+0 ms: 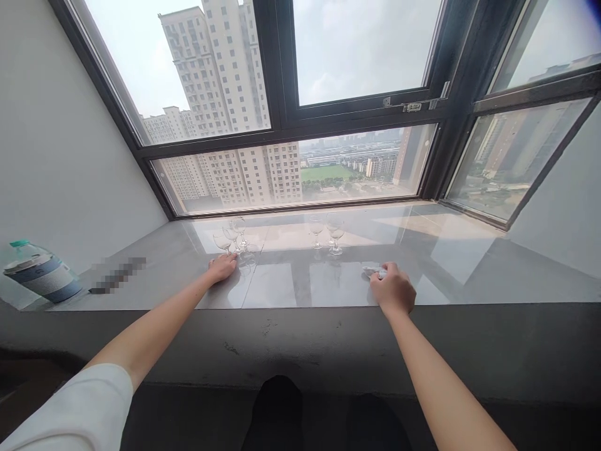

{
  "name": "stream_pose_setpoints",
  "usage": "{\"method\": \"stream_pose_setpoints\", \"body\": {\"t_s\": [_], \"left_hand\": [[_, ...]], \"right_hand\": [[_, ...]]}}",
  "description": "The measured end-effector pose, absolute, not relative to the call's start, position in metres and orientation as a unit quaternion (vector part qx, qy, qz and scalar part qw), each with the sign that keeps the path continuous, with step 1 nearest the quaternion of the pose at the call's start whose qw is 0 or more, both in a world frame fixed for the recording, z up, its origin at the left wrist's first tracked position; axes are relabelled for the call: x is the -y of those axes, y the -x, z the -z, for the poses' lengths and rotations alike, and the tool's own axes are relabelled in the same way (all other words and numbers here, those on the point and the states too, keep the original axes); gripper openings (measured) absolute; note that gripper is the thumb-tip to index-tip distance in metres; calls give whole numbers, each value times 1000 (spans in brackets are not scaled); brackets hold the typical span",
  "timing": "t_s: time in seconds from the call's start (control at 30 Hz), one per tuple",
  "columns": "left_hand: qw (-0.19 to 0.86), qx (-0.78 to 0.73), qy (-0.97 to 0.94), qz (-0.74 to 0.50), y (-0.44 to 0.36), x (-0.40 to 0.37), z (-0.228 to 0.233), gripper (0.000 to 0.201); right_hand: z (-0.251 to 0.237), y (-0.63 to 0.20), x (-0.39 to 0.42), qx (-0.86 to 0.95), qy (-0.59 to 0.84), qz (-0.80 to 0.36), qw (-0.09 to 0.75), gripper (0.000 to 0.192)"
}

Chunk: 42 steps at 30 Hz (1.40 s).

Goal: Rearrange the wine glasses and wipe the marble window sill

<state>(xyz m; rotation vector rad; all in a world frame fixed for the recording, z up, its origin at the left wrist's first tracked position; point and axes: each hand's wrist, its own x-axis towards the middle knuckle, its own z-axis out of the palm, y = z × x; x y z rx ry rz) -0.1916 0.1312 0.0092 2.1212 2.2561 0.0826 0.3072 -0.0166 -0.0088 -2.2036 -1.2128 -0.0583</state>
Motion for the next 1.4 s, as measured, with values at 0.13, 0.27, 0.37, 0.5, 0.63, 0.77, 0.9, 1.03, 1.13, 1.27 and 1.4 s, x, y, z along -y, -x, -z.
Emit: {"method": "stream_pose_setpoints", "body": {"t_s": [0.13, 0.27, 0.37, 0.5, 0.63, 0.77, 0.9, 1.03, 1.13, 1.27, 1.4], "left_hand": [[18, -730, -683, -28, 192, -133, -10, 51], [16, -732, -680, -25, 189, -132, -12, 51], [17, -737, -676, -19, 185, -127, -12, 54], [33, -754, -656, -9, 179, -113, -17, 57], [32, -784, -620, -3, 166, -92, -26, 60], [-26, -767, -641, 8, 127, -69, -33, 63], [24, -621, -783, 2, 60, -60, -31, 58], [51, -548, -835, -19, -14, -79, -23, 60], [41, -569, -821, -38, -61, -106, -19, 65], [36, -610, -790, -50, -96, -140, -16, 67], [43, -615, -785, -61, -104, -156, -10, 61]], "right_hand": [[8, -307, 17, 459, 833, 18, 307, 36], [7, -307, 18, 459, 833, 17, 308, 36], [7, -307, 18, 460, 833, 16, 308, 35], [7, -306, 18, 458, 835, 18, 306, 35], [6, -305, 18, 461, 832, 17, 309, 33], [5, -304, 18, 465, 827, 14, 316, 31], [5, -304, 17, 468, 824, 20, 318, 31], [3, -303, 18, 472, 825, 21, 310, 31], [1, -303, 19, 472, 829, 15, 301, 31], [0, -303, 19, 468, 830, 8, 302, 30], [3, -303, 18, 465, 830, 17, 308, 31]]}}
